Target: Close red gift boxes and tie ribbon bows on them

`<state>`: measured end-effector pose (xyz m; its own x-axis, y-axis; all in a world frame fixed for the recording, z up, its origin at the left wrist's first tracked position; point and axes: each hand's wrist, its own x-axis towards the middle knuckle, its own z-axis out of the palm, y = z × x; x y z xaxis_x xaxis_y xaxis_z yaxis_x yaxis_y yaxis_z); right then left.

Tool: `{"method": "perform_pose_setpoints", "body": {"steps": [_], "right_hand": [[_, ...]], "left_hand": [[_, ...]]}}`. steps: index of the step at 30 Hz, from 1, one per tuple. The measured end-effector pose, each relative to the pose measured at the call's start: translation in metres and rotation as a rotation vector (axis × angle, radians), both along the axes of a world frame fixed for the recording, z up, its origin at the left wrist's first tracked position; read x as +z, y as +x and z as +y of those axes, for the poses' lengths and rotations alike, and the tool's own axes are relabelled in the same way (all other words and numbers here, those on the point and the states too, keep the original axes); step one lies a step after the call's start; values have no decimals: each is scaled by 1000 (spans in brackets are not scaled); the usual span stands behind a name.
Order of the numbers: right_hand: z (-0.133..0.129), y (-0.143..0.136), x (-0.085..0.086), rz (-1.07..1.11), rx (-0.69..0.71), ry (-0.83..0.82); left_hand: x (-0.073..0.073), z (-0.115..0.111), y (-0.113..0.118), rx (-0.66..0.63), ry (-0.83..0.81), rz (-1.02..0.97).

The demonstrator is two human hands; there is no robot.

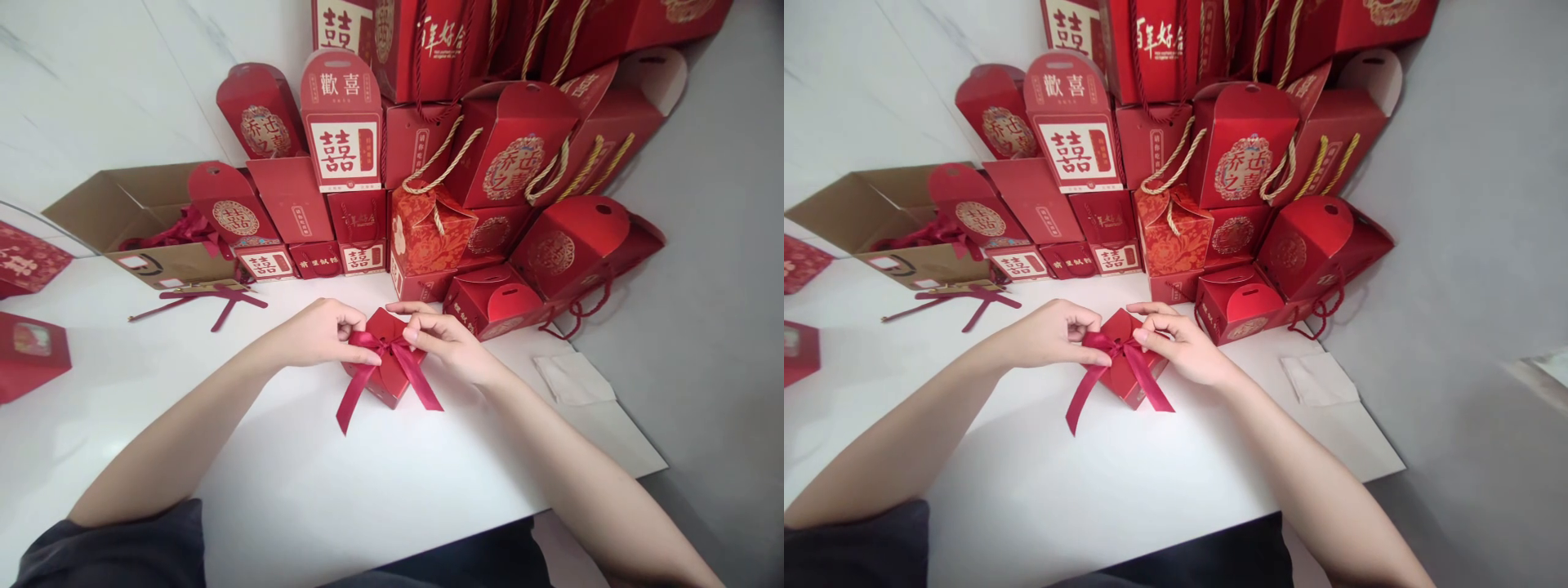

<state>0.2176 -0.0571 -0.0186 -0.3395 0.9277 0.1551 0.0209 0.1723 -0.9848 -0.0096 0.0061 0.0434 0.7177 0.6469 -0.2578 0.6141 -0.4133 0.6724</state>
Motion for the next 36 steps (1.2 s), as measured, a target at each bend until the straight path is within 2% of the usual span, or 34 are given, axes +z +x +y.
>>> {"method": "perform_pose_setpoints", "body": {"steps": [10, 13, 17, 19, 22, 25, 31, 36], "right_hand": [[0, -9, -15, 370, -32, -232], [-1, -9, -17, 373, -44, -255], [-1, -5, -14, 248, -47, -146], [-1, -3, -11, 161, -51, -70], [-3, -2, -5, 73, -46, 17], [-6, -4, -2, 52, -49, 34], [-5, -6, -4, 96, -85, 11], [1, -7, -12, 199, -80, -80]], "left_hand": [[-2, 3, -1, -22, -104, -46], [-2, 4, -1, -23, -152, -79], [-1, 5, -1, -69, -199, -117], [1, 3, 0, -41, -131, -158], [4, -4, 5, 53, 122, -235], [3, -15, 12, 65, 268, -240], [-11, -23, 22, 91, 323, -206], [-14, -18, 22, 63, 240, -225]]}}
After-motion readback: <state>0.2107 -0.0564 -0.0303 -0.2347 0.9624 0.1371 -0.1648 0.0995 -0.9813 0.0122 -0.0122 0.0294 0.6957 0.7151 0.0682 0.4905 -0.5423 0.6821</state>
